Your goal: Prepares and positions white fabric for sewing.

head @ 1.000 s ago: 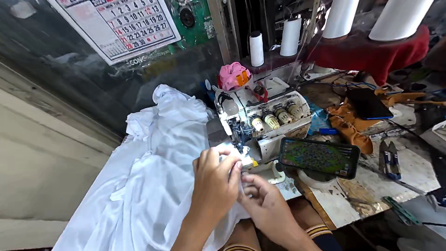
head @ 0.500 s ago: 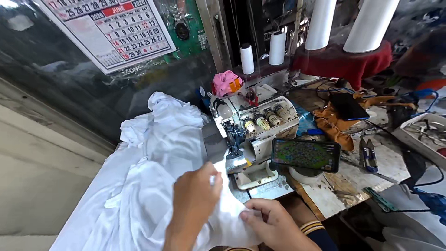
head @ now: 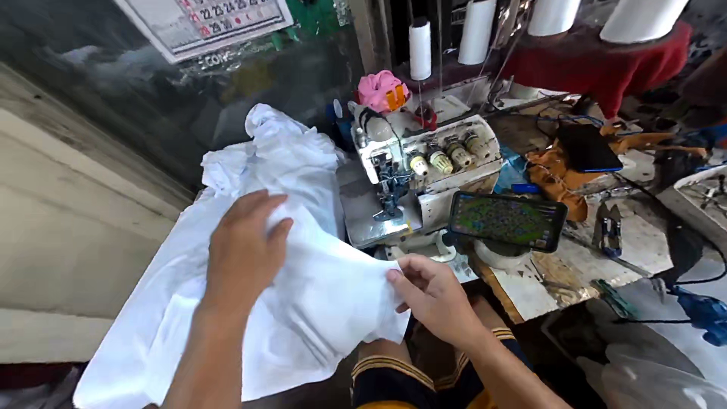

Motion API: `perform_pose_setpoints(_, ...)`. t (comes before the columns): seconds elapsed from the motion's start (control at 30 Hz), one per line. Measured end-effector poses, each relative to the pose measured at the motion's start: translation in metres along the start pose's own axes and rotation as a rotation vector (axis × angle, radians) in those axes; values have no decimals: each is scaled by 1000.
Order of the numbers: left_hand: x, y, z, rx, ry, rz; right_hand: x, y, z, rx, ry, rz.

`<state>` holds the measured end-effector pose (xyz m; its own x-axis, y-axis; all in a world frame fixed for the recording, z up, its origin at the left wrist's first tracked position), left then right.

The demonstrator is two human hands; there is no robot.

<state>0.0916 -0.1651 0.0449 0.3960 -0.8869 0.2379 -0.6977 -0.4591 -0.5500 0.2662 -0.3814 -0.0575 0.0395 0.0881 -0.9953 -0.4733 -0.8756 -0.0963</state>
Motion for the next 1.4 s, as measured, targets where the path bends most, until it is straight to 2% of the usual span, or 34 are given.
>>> perform_pose_setpoints(0.07,29,22,13,10,39,103,-7,-4,4,-15,59,-22)
perform_pose_setpoints(0.17,65,44,42,-150,300,235,-20,2,9,-13,178,-92)
perform_pose_setpoints(0.23,61,45,42,-151,423,279,-27,11,10,-20,198,-124)
perform_pose_setpoints(0.3,49,42,21,-136,524,267,-25,24,6,-70,155,-103)
perform_pose_setpoints(0.37,39,44,-3,-130,603,242,-2,44,0,-130,118,1)
perform_pose_setpoints(0.47,28,52,-20,-103,668,243,63,70,1,-175,204,284)
perform_pose_setpoints(0.53,28,57,-18,-94,713,245,98,76,18,-106,290,377)
perform_pose_setpoints(0.63,38,56,-9,-123,739,290,120,56,57,-26,335,357)
perform_pose_setpoints(0.7,44,51,-9,-176,707,330,130,38,71,-122,196,395)
perform_pose_setpoints(0.73,46,50,-12,-209,689,339,134,33,72,-177,154,421)
perform_pose_setpoints(0.8,46,46,-18,-248,704,344,138,25,67,-238,244,400)
perform_pose_setpoints(0.9,42,47,-16,-266,780,334,147,21,57,-175,359,333)
perform_pose_setpoints(0.97,40,49,-13,-273,800,314,151,24,48,-140,277,346)
perform_pose_setpoints(1.07,40,48,-12,-287,826,303,146,42,24,-104,68,361)
perform_pose_setpoints(1.13,41,46,-13,-305,848,306,133,60,4,-58,-6,304)
perform_pose_setpoints(1.3,54,39,-1,-399,894,364,86,80,-29,108,7,152)
perform_pose_setpoints(1.4,64,36,2,-474,888,407,54,77,-39,102,12,142)
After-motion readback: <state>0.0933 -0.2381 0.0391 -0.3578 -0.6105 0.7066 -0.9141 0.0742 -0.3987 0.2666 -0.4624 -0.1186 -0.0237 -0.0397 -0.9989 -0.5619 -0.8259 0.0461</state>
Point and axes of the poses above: each hand's wrist, its own y-axis away from the middle knuckle, its own z-axis out of the palm, x = y × z, the point moved 1 cm from there along -y, towards the middle knuckle, and after that the axes turned 5 degrees about z, right-handed, at the moved point
